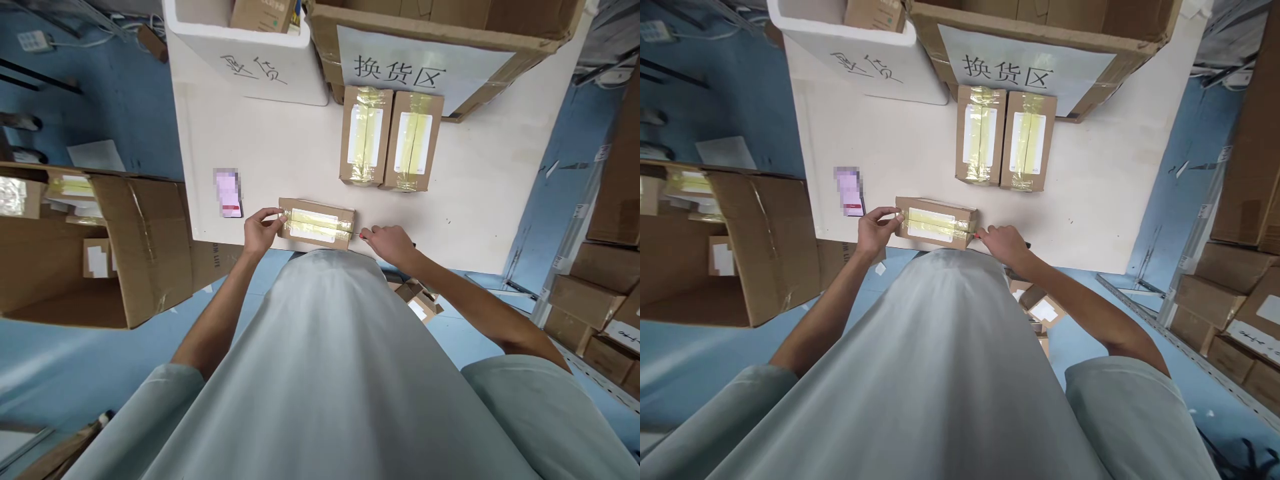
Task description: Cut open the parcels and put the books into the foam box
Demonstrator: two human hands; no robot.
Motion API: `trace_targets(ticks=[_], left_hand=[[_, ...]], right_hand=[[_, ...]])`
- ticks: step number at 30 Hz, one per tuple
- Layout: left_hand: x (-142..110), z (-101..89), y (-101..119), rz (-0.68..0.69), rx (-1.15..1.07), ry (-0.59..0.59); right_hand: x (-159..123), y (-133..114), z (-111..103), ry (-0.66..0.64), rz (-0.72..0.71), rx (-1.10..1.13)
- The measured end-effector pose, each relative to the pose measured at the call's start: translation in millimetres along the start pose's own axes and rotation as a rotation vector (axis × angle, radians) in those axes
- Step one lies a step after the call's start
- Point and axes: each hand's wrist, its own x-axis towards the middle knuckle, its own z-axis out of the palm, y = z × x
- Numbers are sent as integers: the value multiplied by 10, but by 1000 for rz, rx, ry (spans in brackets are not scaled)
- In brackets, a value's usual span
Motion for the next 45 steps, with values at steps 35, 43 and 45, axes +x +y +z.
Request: trace_targets(ticks=[35, 43, 45], left_hand=[[-200, -902, -89, 520, 77, -280], [-126, -841, -314, 464, -97, -355], [-4, -909, -295, 429, -92, -358]], right_hand=[[627, -1897, 118, 792, 687, 1390], [506, -2127, -76, 819, 791, 1045], [498, -2216, -100, 798, 781, 972]])
